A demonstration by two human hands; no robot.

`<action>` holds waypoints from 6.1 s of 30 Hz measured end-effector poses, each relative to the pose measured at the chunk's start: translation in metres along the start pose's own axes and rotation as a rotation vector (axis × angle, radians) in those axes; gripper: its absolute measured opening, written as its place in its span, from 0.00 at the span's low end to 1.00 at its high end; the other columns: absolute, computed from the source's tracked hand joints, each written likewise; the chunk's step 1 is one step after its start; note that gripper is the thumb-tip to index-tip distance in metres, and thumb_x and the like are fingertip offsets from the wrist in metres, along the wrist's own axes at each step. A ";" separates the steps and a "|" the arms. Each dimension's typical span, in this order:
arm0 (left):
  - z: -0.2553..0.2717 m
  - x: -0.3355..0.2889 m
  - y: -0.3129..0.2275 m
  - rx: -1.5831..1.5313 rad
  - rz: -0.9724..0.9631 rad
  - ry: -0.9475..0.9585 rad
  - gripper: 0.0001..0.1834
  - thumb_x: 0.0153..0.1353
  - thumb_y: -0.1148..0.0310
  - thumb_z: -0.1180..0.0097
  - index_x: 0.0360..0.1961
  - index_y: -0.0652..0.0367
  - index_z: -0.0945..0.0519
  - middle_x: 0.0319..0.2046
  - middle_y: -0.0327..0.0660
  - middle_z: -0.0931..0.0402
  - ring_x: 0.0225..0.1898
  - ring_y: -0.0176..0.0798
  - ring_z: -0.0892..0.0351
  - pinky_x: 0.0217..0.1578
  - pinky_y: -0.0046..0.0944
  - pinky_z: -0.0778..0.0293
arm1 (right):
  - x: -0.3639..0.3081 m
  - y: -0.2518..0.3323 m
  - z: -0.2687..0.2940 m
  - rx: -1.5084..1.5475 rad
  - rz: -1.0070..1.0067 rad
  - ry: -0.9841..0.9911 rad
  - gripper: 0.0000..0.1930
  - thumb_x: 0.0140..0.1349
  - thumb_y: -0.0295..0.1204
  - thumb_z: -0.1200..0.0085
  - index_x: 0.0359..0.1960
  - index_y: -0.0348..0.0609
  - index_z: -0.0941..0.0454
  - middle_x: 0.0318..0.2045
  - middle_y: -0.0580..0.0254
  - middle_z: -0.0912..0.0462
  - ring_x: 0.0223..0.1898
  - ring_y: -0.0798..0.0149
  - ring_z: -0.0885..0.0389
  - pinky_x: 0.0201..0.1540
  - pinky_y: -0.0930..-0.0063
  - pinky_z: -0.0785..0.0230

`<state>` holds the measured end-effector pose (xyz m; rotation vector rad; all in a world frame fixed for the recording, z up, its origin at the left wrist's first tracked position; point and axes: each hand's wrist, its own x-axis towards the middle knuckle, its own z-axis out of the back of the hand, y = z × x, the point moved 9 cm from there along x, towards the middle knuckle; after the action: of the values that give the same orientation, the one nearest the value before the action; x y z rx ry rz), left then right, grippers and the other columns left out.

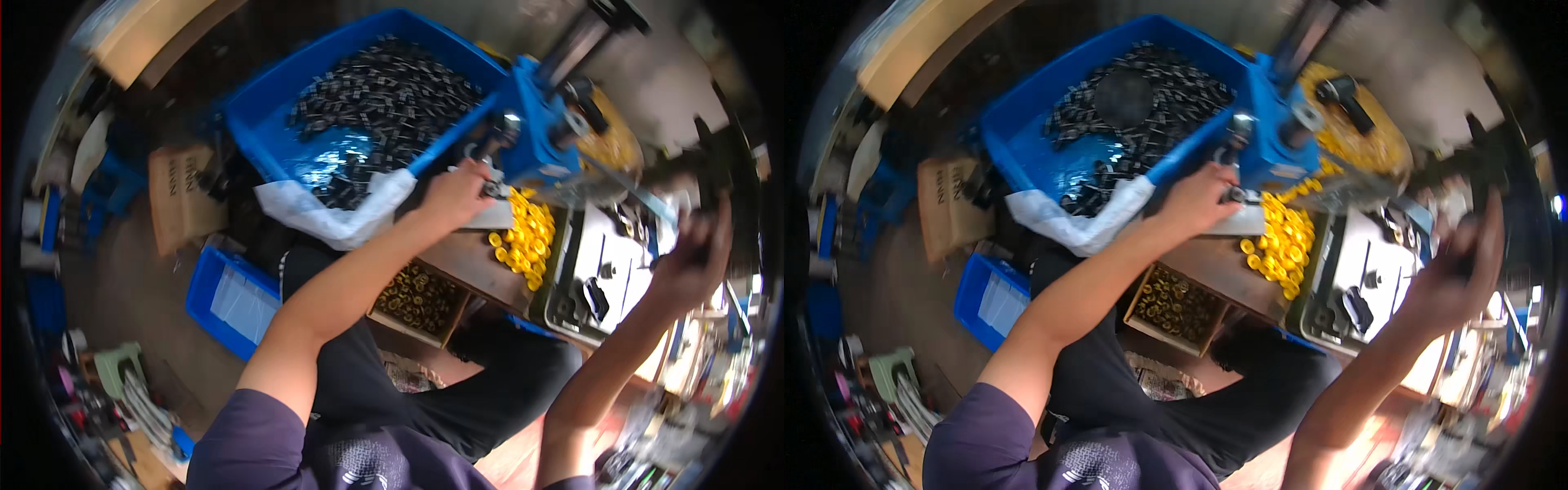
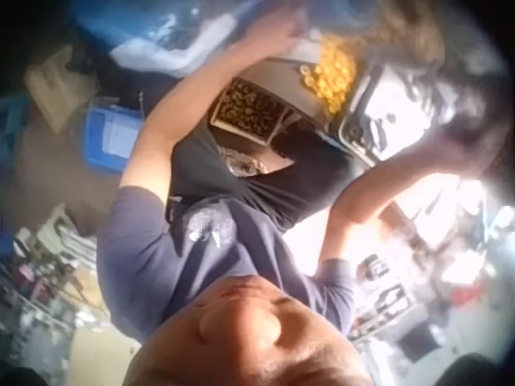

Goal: The person assembles small screws with yellow plastic components using a manual press.

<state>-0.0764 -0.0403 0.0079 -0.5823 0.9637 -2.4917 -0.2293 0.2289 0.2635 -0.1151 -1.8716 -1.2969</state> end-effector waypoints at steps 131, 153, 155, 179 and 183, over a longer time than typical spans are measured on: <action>-0.010 0.006 0.028 -0.242 0.321 0.017 0.20 0.63 0.52 0.37 0.39 0.61 0.20 0.34 0.43 0.20 0.34 0.42 0.19 0.32 0.44 0.25 | -0.096 -0.190 -0.023 -0.676 -0.391 0.166 0.09 0.67 0.32 0.41 0.42 0.42 0.15 0.40 0.57 0.15 0.29 0.59 0.16 0.30 0.69 0.27; 0.156 0.010 0.145 0.660 0.231 0.446 0.15 0.53 0.66 0.30 0.43 0.50 0.11 0.39 0.42 0.13 0.41 0.45 0.14 0.44 0.44 0.21 | -0.132 -0.285 -0.049 -1.149 -0.330 0.668 0.05 0.55 0.25 0.42 0.33 0.44 0.16 0.35 0.53 0.15 0.41 0.49 0.16 0.45 0.57 0.25; 0.135 0.004 0.160 0.629 0.250 0.649 0.14 0.53 0.65 0.30 0.43 0.49 0.10 0.39 0.43 0.13 0.43 0.45 0.14 0.44 0.44 0.20 | -0.127 -0.282 -0.046 -1.154 -0.335 0.661 0.05 0.55 0.25 0.41 0.33 0.44 0.16 0.34 0.53 0.15 0.41 0.48 0.16 0.45 0.57 0.24; 0.039 0.002 -0.009 -0.104 0.057 -0.213 0.09 0.64 0.64 0.39 0.40 0.58 0.20 0.35 0.44 0.16 0.36 0.53 0.17 0.36 0.48 0.24 | -0.139 -0.185 -0.143 -0.635 0.113 0.565 0.12 0.56 0.20 0.43 0.42 0.42 0.18 0.37 0.51 0.20 0.36 0.44 0.18 0.37 0.54 0.24; 0.017 0.011 -0.004 -0.236 0.090 -0.112 0.09 0.64 0.65 0.39 0.40 0.58 0.20 0.35 0.44 0.16 0.37 0.52 0.18 0.37 0.48 0.24 | -0.135 -0.199 -0.120 -0.646 -0.041 0.461 0.12 0.57 0.20 0.45 0.42 0.42 0.17 0.37 0.52 0.19 0.36 0.45 0.18 0.39 0.54 0.24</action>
<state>-0.0781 -0.0521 0.0252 -0.7264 1.2212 -2.2564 -0.1721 0.0889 0.0417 -0.1023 -1.0332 -1.7439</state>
